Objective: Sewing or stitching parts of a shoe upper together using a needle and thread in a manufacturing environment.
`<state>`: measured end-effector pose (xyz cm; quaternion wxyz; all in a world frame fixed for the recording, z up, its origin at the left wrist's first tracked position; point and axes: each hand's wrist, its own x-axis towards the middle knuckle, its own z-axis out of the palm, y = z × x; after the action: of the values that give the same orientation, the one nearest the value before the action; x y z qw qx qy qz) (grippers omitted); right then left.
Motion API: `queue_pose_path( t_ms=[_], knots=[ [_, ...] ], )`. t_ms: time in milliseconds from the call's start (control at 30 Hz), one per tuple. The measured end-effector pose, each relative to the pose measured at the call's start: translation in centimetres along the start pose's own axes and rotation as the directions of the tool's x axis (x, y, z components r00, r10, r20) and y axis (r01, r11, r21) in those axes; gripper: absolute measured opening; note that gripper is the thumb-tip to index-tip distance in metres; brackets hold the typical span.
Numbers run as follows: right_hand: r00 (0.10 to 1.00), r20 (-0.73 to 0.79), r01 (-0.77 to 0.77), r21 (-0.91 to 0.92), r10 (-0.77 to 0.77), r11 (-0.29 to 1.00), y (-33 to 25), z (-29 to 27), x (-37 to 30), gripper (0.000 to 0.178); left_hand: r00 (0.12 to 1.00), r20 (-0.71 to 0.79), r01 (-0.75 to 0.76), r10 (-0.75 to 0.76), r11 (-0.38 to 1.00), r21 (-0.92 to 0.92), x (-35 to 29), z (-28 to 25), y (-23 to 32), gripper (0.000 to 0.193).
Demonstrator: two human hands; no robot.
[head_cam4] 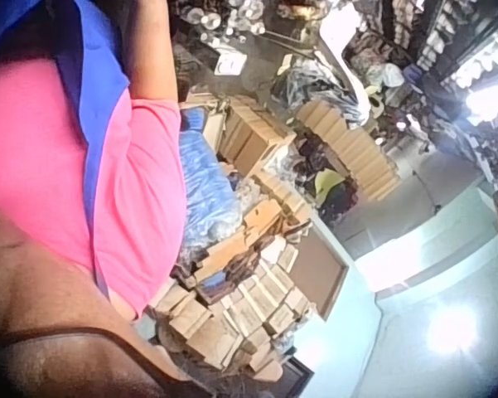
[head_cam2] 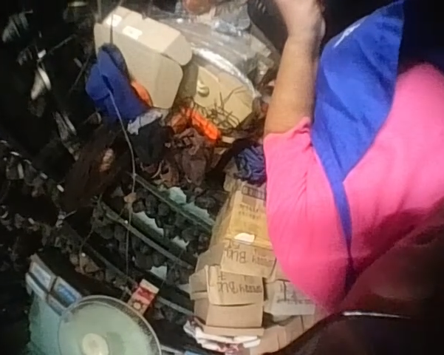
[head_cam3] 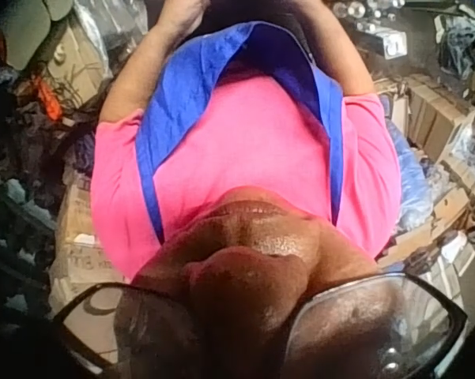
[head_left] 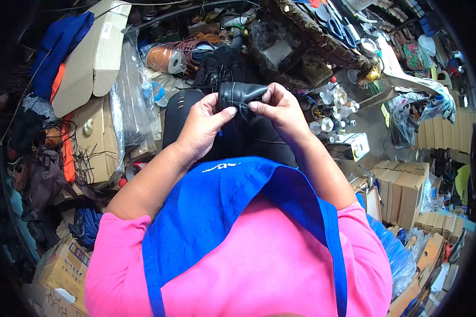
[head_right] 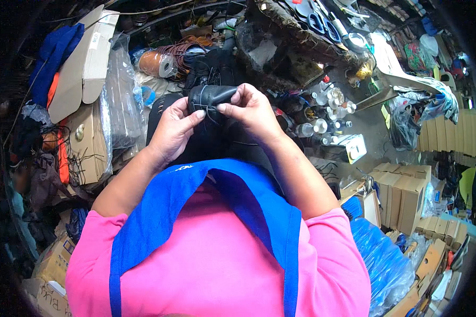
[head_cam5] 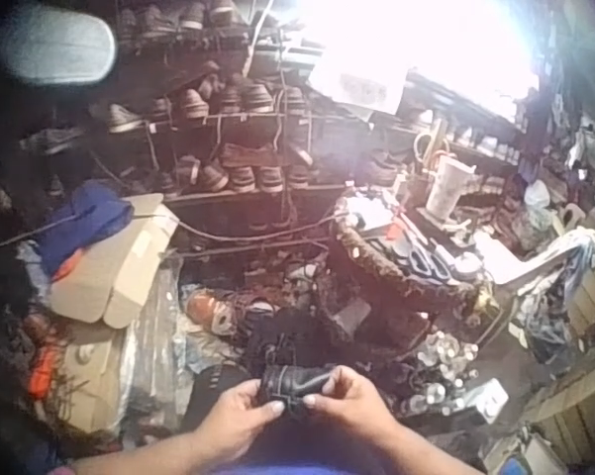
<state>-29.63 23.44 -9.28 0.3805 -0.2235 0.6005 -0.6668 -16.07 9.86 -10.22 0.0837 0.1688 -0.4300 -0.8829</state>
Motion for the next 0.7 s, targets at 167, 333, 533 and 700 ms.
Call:
queue_pose_path(
  t_ms=[167,333,533,700],
  knots=[
    [0.997,-0.005,0.071,-0.126,-0.072,0.989,-1.0,0.1,-0.3,0.023,1.000,0.020,-0.028,0.020,0.853,0.521,-0.5,-1.3,2.5,0.029],
    [1.000,0.000,0.012,-0.164,-0.012,0.986,-1.4,0.4,1.0,0.029,0.921,0.062,-0.216,0.385,0.373,0.903,-1.3,-2.5,4.8,0.035],
    [0.994,0.104,0.001,-0.303,0.032,0.953,-1.4,1.7,2.5,0.034,0.846,0.137,-0.267,0.515,0.188,0.945,-1.7,-1.9,6.0,0.023],
    [0.991,0.128,0.032,-0.434,0.027,0.900,-1.1,3.1,3.4,0.037,0.786,0.362,-0.442,0.501,0.046,0.896,-1.3,-1.8,6.8,0.009]
  ],
)
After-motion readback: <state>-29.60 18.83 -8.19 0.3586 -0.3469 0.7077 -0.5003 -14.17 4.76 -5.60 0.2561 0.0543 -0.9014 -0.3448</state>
